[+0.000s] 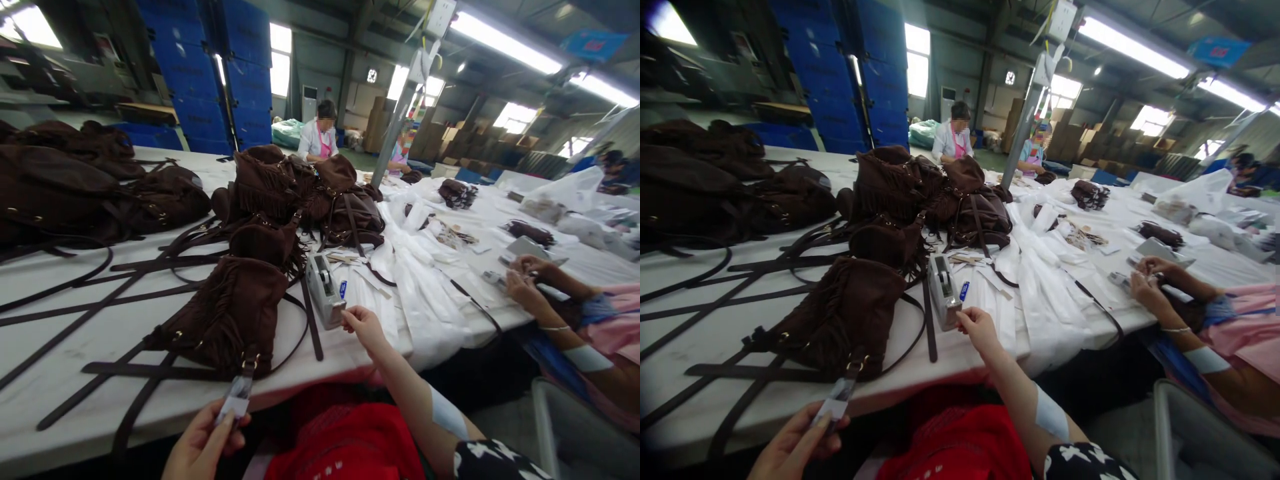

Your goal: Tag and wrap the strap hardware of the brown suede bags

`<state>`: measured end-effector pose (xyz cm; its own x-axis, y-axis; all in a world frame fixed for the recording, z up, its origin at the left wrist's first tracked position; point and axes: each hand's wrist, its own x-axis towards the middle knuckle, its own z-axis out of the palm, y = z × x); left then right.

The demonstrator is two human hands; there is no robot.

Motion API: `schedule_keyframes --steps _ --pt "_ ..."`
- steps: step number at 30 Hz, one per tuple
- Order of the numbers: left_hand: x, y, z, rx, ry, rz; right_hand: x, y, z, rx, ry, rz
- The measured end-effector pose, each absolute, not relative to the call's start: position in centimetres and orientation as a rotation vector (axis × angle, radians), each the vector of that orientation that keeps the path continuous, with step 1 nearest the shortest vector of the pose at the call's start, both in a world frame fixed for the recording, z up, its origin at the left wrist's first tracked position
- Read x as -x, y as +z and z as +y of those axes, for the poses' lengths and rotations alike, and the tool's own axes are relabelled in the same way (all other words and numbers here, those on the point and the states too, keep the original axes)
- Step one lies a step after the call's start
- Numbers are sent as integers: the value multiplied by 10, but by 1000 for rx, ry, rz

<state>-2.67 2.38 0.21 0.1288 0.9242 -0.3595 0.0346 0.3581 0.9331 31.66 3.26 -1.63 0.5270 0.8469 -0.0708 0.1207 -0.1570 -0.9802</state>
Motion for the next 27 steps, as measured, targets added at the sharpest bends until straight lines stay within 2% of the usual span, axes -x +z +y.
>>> schedule_keyframes --steps 6,15,19,27 --pt "12 20 15 -1053 872 1239 -311 -7 17 1642 920 -912" --pt "2 15 8 -1202 900 1246 -200 32 4 1288 1484 -1312" --pt "4 13 5 -1255 905 1230 -175 27 8 1285 1631 -1310" --pt "4 13 6 -1364 914 1251 -168 7 20 1348 1715 -1243"
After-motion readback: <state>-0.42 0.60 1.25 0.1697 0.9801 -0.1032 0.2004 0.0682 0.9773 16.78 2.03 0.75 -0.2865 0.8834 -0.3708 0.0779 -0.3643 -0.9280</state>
